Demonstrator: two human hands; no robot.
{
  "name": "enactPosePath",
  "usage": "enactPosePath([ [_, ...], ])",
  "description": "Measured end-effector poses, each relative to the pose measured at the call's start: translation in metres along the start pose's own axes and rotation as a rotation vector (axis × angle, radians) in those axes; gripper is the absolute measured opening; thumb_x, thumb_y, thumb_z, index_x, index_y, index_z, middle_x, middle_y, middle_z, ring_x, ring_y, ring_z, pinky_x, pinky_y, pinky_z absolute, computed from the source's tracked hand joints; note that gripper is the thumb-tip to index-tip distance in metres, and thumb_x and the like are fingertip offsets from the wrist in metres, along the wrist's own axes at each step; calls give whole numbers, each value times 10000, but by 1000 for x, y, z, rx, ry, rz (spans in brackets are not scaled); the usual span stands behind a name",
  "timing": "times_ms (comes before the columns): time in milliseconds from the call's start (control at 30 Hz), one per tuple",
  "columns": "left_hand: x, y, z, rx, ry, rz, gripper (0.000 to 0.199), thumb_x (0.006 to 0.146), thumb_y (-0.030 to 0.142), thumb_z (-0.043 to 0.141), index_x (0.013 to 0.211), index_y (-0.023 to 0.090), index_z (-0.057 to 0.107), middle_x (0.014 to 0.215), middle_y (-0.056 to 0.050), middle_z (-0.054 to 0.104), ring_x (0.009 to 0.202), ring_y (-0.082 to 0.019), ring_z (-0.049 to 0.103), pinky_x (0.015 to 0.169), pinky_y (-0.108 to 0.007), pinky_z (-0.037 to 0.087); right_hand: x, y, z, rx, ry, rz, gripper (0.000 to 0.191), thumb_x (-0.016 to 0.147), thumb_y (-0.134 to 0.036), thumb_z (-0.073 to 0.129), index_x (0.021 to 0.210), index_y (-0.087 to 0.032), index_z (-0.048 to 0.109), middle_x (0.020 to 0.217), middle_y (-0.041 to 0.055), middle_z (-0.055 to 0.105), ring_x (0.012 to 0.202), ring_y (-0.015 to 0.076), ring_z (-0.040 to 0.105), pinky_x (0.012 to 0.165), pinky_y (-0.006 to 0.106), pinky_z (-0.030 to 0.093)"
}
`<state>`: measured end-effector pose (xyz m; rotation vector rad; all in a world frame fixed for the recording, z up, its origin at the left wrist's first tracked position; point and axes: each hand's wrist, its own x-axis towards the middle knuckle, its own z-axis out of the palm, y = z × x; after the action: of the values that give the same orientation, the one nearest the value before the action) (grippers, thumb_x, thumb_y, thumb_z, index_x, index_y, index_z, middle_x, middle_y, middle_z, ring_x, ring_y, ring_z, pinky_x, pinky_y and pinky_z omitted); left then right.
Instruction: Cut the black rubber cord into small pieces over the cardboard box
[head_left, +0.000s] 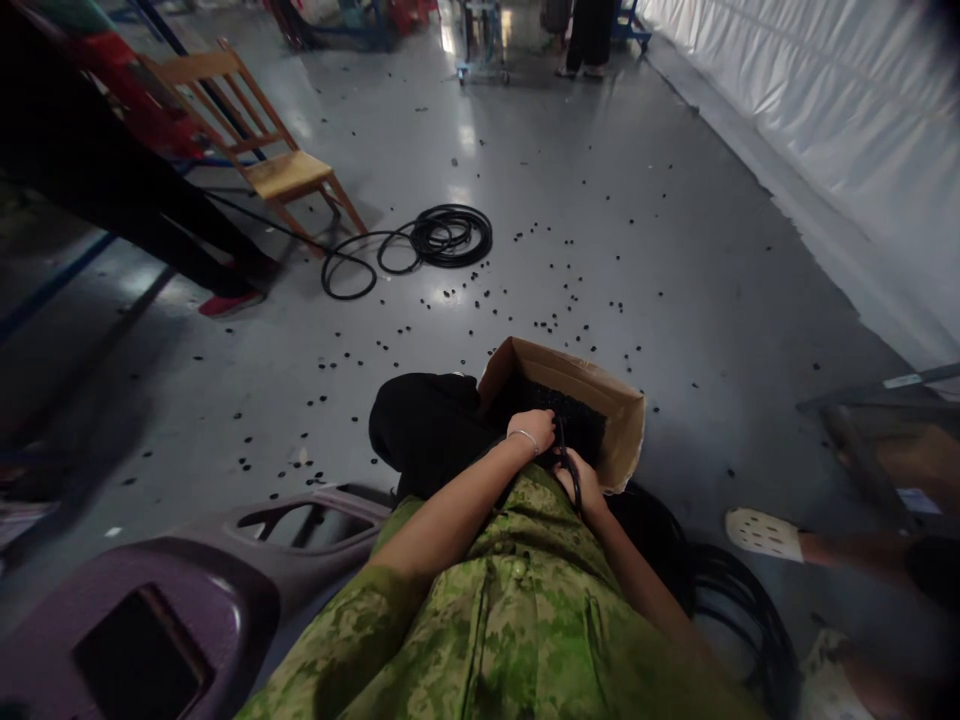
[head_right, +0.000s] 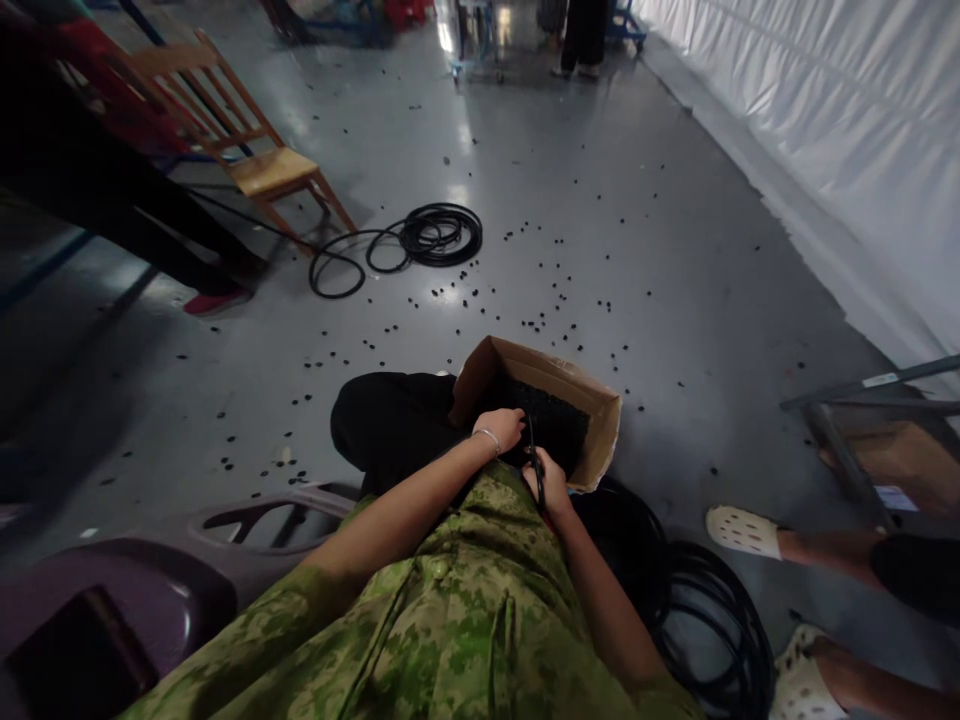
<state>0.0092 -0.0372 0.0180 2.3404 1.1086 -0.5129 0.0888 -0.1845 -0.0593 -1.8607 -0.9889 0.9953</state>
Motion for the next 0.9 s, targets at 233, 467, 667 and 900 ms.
enactPosePath([
  [233,1,-1,2,1,12,12,299,904,297,442,1143,244,615,1101,-99,682,995,-218,650,804,-303,497,4,6,6,123,10,6,368,743,-343,558,1063,-186,649,816,29,682,791,193,616,754,294,469],
  [467,1,0,3,7,1,12,307,902,294,447,1163,267,607,1103,-83,682,996,-217,648,792,-296,499,3,5,4,132,28,40,357,733,-343,556,1038,-179,645,789,16,671,771,189,608,734,287,466],
  [667,-1,0,2,8,13,21,295,904,305,458,1150,251,612,1104,-96,678,991,-218,650,798,-300,499,4,2,3,80,19,6,382,744,-351,543,1075,-186,638,838,24,684,779,188,613,752,291,471],
  [900,-1,1,2,26,22,28,302,911,291,436,1152,234,609,1098,-104,680,995,-220,651,801,-299,499,2,-9,4,94,7,25,390,753,-335,527,1093,-180,637,871,32,687,843,192,612,799,295,464],
])
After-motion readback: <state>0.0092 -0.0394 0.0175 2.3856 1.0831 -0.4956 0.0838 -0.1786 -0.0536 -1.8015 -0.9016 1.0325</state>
